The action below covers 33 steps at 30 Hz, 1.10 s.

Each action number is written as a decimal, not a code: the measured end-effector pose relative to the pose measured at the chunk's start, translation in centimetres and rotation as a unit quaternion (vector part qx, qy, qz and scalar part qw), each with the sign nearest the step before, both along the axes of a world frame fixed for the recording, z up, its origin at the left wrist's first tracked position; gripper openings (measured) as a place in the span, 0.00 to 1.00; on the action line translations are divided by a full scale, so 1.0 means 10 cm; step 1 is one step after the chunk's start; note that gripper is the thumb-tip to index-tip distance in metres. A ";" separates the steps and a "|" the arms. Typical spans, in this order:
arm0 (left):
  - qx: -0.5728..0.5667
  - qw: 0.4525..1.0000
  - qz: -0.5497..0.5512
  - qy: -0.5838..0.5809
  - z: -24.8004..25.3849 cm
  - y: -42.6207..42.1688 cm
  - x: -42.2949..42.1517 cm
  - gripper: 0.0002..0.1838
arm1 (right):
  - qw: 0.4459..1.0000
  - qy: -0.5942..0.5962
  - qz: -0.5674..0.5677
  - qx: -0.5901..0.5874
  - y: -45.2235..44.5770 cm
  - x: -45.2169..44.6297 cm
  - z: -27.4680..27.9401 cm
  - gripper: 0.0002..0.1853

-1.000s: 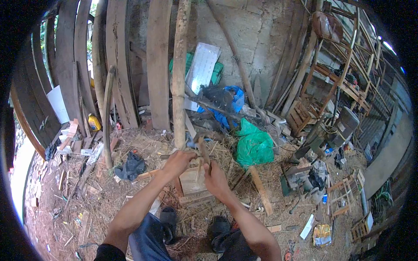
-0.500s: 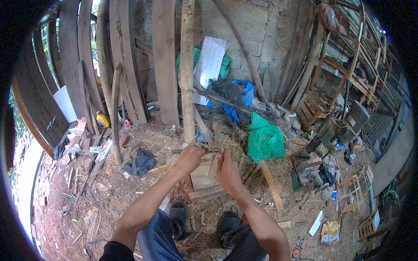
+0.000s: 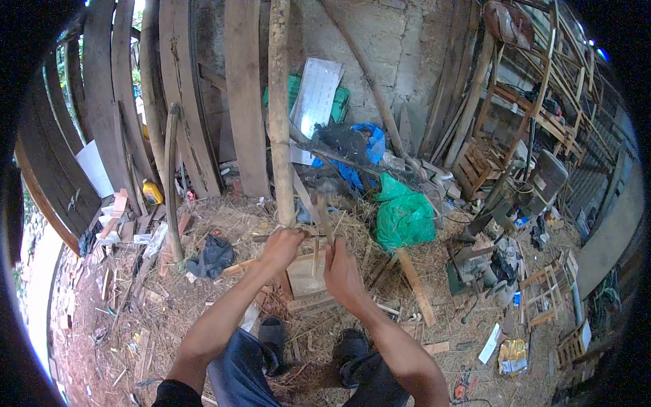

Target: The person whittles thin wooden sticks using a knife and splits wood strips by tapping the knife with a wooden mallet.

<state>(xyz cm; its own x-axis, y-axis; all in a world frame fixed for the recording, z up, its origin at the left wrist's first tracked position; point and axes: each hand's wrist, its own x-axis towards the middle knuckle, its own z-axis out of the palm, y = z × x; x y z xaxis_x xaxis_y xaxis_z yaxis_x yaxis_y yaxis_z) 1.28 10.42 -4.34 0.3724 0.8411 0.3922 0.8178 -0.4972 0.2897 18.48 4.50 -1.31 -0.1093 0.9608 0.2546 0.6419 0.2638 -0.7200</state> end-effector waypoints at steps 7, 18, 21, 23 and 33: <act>0.006 1.000 -0.004 0.008 -0.12 0.02 0.05 0.15 | 0.997 -0.058 0.052 0.018 0.15 0.04 -0.35 0.09; -0.109 0.993 0.041 0.024 0.15 -0.13 -0.36 0.18 | 0.998 -0.046 0.051 -0.014 0.23 0.10 -0.42 0.13; -0.072 0.996 0.046 0.031 0.13 -0.17 -0.32 0.17 | 0.999 -0.008 0.036 -0.011 0.24 0.12 -0.39 0.14; -0.043 0.997 0.048 0.036 0.12 -0.19 -0.34 0.17 | 0.997 0.049 0.010 0.051 0.30 0.13 -0.35 0.15; -0.077 0.994 0.041 0.065 -0.14 -0.02 -0.27 0.18 | 0.996 -0.076 0.037 0.034 0.34 0.32 -0.82 0.12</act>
<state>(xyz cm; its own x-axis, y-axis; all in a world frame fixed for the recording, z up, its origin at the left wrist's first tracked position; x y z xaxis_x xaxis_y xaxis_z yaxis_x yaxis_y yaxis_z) -1.40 10.24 -5.71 0.3398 0.9169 0.2095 0.8888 -0.3859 0.2474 21.71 7.94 -9.47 -0.2221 0.9295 0.2945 0.7186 0.3602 -0.5949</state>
